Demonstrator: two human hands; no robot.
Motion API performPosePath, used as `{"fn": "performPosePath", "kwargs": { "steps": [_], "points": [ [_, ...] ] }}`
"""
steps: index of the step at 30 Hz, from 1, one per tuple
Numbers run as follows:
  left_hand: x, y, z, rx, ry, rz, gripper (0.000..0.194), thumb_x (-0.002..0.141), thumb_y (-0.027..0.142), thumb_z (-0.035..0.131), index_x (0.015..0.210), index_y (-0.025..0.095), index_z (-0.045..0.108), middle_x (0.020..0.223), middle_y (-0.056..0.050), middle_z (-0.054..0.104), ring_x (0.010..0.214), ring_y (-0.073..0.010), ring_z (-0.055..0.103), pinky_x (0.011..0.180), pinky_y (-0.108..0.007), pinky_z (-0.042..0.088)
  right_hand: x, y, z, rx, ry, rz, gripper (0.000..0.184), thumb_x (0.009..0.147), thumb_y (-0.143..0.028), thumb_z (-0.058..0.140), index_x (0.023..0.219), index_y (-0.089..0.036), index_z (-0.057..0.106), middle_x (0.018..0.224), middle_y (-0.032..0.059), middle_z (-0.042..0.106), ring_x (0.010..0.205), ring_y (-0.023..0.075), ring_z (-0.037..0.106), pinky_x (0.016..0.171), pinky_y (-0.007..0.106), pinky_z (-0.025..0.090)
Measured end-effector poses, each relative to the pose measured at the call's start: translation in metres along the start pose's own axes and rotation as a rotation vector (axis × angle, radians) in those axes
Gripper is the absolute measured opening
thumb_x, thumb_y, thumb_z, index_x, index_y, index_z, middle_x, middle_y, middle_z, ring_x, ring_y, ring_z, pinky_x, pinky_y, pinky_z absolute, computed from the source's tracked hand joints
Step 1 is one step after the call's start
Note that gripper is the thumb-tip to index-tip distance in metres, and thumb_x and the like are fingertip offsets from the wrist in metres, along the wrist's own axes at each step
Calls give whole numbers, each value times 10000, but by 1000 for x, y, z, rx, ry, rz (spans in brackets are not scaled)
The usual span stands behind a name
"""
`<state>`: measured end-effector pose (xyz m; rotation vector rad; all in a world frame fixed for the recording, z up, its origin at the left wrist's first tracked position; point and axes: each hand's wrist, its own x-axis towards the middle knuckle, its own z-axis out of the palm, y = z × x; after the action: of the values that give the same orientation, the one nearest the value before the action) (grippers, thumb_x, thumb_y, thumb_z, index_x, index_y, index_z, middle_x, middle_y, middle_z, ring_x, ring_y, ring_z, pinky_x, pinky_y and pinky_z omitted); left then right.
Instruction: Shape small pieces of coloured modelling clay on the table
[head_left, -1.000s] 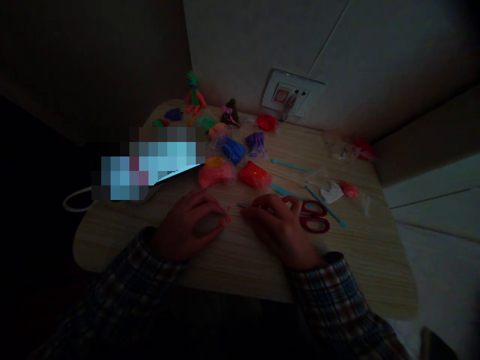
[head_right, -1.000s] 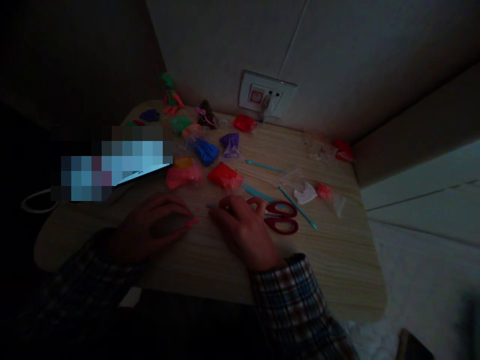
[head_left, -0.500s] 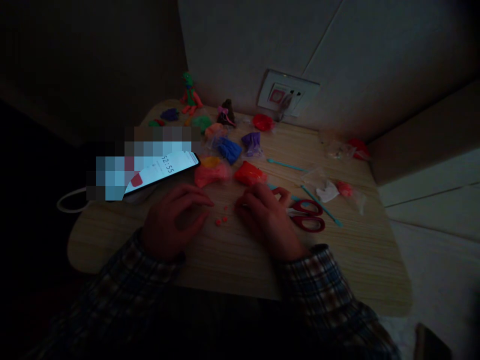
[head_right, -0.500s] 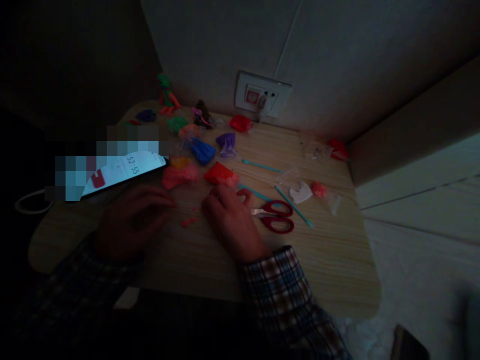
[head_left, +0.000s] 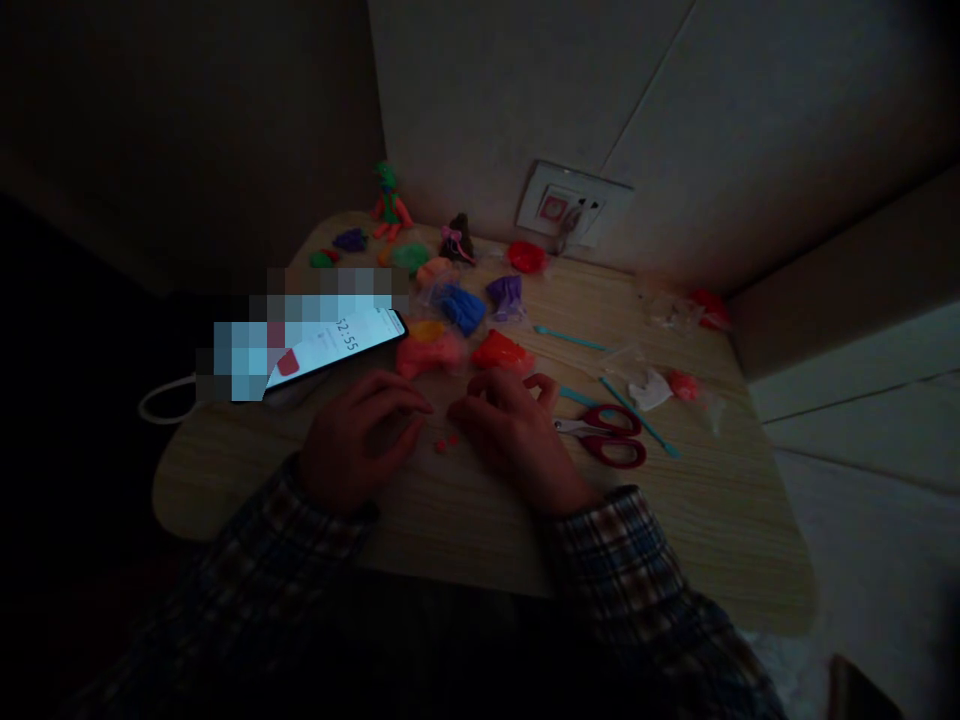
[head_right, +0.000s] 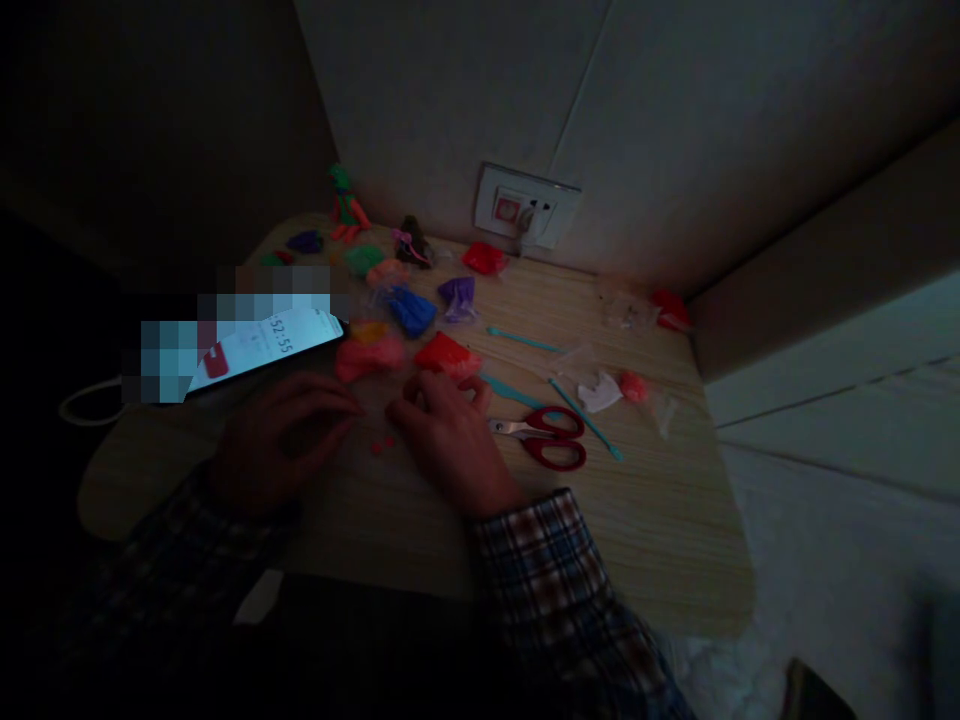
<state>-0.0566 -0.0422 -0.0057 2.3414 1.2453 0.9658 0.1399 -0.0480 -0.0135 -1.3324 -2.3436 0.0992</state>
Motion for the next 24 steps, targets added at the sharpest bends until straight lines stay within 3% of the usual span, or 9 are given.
{"fn": "performPosePath", "kwargs": {
  "steps": [8, 12, 17, 20, 24],
  "points": [
    [0, -6, 2, -50, 5, -13, 153, 853, 233, 520, 869, 177, 662, 915, -57, 643, 879, -193, 625, 812, -325, 526, 2, -2, 2, 138, 10, 86, 64, 882, -208, 555, 857, -195, 612, 974, 26, 638, 967, 186, 557, 846, 366, 253],
    [0, -9, 3, -56, 26, -17, 152, 854, 240, 518, 849, 177, 656, 913, -59, 641, 860, -184, 630, 775, -311, 530, -2, 2, -1, 313, 156, 194, 39, 875, -194, 539, 867, -195, 577, 961, 26, 650, 956, 182, 579, 858, 366, 323],
    [-2, -15, 8, -66, 59, -15, 154, 852, 231, 522, 837, 163, 659, 901, -68, 641, 829, -181, 629, 730, -301, 525, -10, 6, 1, 558, 411, 289, 74, 857, -242, 531, 791, -206, 529, 821, 19, 634, 768, 159, 593, 697, 298, 455],
    [-3, -19, 11, -92, 83, 4, 160, 852, 237, 526, 825, 161, 664, 884, -68, 645, 820, -176, 625, 723, -290, 520, -14, 5, 4, 609, 453, 394, 46, 846, -245, 527, 829, -209, 550, 790, 17, 634, 737, 162, 600, 695, 309, 486],
    [-1, -21, 9, -73, 94, -17, 191, 850, 247, 516, 807, 144, 671, 858, -79, 654, 785, -178, 631, 709, -292, 519, -16, 8, 4, 646, 467, 429, 204, 833, -220, 513, 1019, -199, 592, 922, 52, 670, 837, 181, 625, 760, 339, 503]
  ]
}}
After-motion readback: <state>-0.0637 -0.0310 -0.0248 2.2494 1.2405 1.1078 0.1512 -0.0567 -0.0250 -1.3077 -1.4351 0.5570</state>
